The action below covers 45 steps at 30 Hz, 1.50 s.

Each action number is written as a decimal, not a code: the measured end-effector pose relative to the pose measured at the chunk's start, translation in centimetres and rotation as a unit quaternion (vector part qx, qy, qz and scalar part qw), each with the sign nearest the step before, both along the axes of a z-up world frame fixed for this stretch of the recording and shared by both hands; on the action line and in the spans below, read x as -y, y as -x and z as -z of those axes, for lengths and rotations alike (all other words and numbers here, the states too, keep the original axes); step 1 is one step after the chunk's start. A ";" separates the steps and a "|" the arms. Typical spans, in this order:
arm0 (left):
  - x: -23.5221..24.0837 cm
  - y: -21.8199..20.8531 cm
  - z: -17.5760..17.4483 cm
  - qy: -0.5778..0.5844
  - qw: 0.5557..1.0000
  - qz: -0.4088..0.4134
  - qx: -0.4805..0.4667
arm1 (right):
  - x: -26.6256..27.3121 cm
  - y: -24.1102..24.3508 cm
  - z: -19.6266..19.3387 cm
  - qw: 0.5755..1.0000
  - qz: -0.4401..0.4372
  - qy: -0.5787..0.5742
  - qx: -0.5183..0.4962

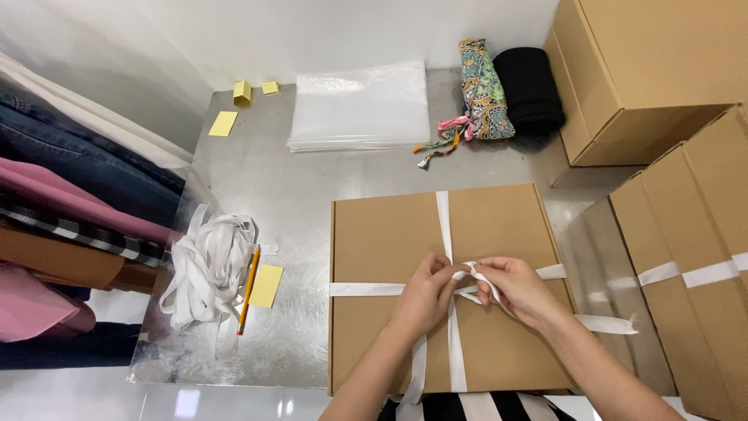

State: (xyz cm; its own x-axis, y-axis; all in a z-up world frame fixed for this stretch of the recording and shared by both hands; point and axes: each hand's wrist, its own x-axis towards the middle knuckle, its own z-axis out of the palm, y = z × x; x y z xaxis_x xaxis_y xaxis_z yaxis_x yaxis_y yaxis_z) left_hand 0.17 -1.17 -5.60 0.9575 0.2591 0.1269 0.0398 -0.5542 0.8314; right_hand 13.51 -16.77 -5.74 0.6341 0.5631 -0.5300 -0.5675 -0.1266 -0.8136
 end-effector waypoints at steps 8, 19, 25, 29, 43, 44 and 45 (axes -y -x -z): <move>-1.9 0.1 1.1 0.119 0.991 -0.027 0.048 | 0.4 -1.1 2.9 0.998 -0.007 -0.006 0.057; -11.7 7.9 1.5 -0.178 0.970 -0.150 0.068 | 8.1 -5.8 2.0 0.990 0.079 0.101 0.051; -11.7 9.2 0.9 -0.241 0.958 -0.148 0.051 | 9.3 -5.8 2.8 0.986 0.085 0.125 0.066; -11.3 9.4 -2.7 -0.150 0.980 -0.128 0.009 | 8.2 -7.1 1.6 0.989 0.061 0.079 0.105; 10.2 -0.9 -7.0 -0.125 0.959 0.193 -0.166 | -10.0 -8.1 -10.5 0.948 -0.243 0.103 0.178; 11.4 -2.5 -5.2 -0.199 0.965 0.123 -0.117 | -10.2 -7.5 -11.5 0.920 -0.330 0.079 0.198; 12.6 -4.2 -3.4 -0.270 0.959 0.051 -0.066 | -10.5 -6.9 -12.4 0.883 -0.414 0.054 0.215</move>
